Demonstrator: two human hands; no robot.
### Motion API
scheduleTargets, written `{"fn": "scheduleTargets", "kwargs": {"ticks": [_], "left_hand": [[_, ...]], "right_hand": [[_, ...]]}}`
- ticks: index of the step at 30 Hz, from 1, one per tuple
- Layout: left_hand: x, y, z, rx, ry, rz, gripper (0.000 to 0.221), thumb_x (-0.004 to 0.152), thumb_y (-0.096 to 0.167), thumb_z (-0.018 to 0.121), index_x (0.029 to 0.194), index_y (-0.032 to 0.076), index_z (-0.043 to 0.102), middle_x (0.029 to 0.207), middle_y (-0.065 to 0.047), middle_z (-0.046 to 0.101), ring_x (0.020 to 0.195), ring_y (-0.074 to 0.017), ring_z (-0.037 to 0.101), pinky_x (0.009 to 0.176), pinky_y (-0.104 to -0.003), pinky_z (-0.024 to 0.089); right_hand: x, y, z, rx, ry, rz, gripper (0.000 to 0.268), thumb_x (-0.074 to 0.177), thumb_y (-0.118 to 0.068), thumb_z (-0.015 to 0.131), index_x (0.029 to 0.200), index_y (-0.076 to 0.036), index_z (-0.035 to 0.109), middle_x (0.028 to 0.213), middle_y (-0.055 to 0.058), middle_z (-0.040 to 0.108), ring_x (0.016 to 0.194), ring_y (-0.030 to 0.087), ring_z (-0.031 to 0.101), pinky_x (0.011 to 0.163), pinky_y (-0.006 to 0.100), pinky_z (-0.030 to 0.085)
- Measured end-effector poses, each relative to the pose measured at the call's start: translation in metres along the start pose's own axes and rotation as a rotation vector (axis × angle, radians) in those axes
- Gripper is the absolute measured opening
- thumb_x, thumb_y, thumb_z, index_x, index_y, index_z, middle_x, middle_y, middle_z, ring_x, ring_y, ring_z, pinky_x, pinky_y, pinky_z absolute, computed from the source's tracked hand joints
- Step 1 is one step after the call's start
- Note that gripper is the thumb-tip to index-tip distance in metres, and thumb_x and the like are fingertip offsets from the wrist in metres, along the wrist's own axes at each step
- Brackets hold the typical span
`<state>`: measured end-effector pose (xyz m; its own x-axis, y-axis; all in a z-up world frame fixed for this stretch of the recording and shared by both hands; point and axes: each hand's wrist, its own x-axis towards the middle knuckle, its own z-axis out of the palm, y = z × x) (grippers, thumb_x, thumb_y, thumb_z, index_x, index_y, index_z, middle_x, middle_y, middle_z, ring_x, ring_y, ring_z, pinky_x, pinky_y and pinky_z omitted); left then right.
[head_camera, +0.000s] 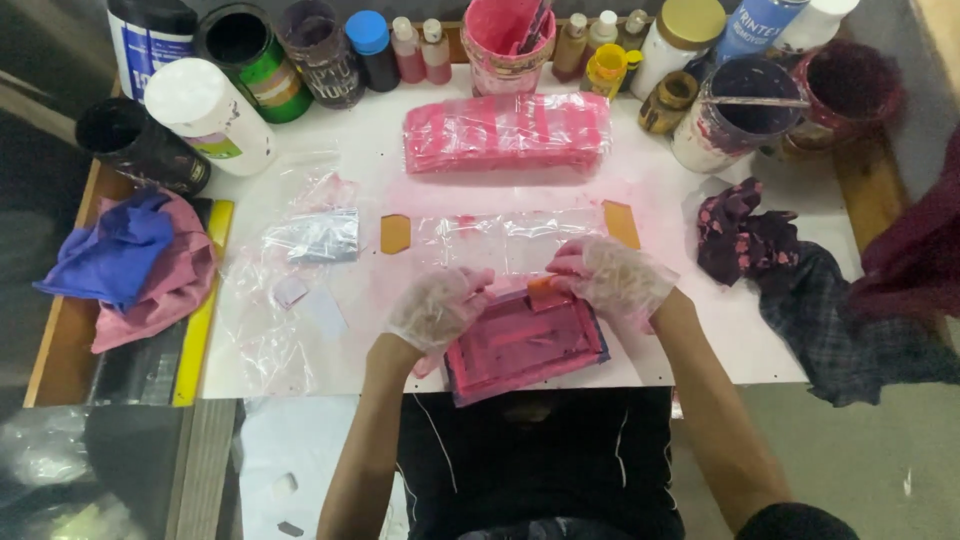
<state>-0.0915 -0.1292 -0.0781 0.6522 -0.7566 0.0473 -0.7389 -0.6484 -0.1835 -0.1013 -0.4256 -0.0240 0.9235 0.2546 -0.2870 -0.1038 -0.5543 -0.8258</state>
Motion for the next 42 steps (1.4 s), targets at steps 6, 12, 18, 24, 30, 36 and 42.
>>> {"fn": "scheduleTargets", "kwargs": {"ticks": [6,12,18,24,30,36,42], "left_hand": [[0.004,0.023,0.003,-0.41,-0.028,-0.166,0.038,0.103,0.049,0.049,0.111,0.019,0.071,0.097,-0.013,0.073,0.096,-0.0337,0.071,0.086,-0.046,0.054],[0.017,0.029,-0.007,-0.287,-0.238,-0.127,0.05,0.105,0.057,0.034,0.111,0.021,0.068,0.107,-0.008,0.074,0.103,-0.0267,0.071,0.092,-0.041,0.053],[0.03,0.028,-0.013,0.101,-0.401,0.117,0.048,0.108,0.048,0.032,0.111,0.021,0.072,0.109,-0.001,0.076,0.102,-0.0254,0.07,0.085,-0.046,0.053],[0.04,0.03,-0.042,0.051,-0.425,0.119,0.041,0.104,0.045,0.04,0.108,0.022,0.074,0.104,0.0,0.076,0.098,-0.0255,0.072,0.075,-0.049,0.057],[0.042,0.032,-0.032,-0.068,-0.463,0.094,0.041,0.103,0.043,0.041,0.11,0.021,0.074,0.107,-0.001,0.077,0.104,-0.0263,0.072,0.079,-0.047,0.058],[0.043,0.031,-0.064,-0.312,-0.489,-0.023,0.042,0.103,0.04,0.038,0.113,0.018,0.073,0.111,-0.002,0.076,0.11,-0.0274,0.07,0.085,-0.044,0.056],[0.041,0.028,-0.047,-0.309,-0.454,0.017,0.044,0.105,0.037,0.034,0.121,0.016,0.069,0.117,-0.004,0.073,0.113,-0.0292,0.068,0.088,-0.044,0.053]], "right_hand": [[0.007,0.036,-0.003,-0.572,-0.191,-0.356,0.021,0.097,-0.018,0.058,0.11,-0.011,0.072,0.116,0.009,0.073,0.115,0.03,0.065,0.1,0.04,0.056],[0.012,0.089,0.0,-0.933,-0.168,-0.476,0.024,0.093,-0.03,0.059,0.106,-0.014,0.072,0.112,0.003,0.073,0.111,0.023,0.063,0.096,0.036,0.055],[-0.003,0.095,0.011,-1.295,-0.157,-0.595,0.029,0.09,-0.041,0.06,0.102,-0.018,0.071,0.108,-0.004,0.073,0.106,0.016,0.061,0.092,0.032,0.053],[-0.038,0.04,0.03,-0.682,0.03,-0.106,0.027,0.096,-0.043,0.058,0.095,-0.022,0.074,0.097,-0.003,0.069,0.098,0.016,0.068,0.088,0.028,0.057],[-0.051,0.074,0.046,-0.661,0.091,-0.362,0.026,0.098,-0.035,0.056,0.107,-0.015,0.071,0.111,0.005,0.066,0.112,0.024,0.061,0.097,0.034,0.053],[-0.066,0.011,0.029,-0.22,-0.031,0.052,0.022,0.104,-0.029,0.053,0.104,-0.011,0.066,0.098,0.002,0.064,0.079,0.015,0.063,0.068,0.025,0.057],[-0.046,0.079,0.032,-0.92,-0.029,-0.519,0.025,0.098,-0.03,0.053,0.103,-0.013,0.071,0.109,0.005,0.071,0.113,0.025,0.059,0.105,0.036,0.049]]}}
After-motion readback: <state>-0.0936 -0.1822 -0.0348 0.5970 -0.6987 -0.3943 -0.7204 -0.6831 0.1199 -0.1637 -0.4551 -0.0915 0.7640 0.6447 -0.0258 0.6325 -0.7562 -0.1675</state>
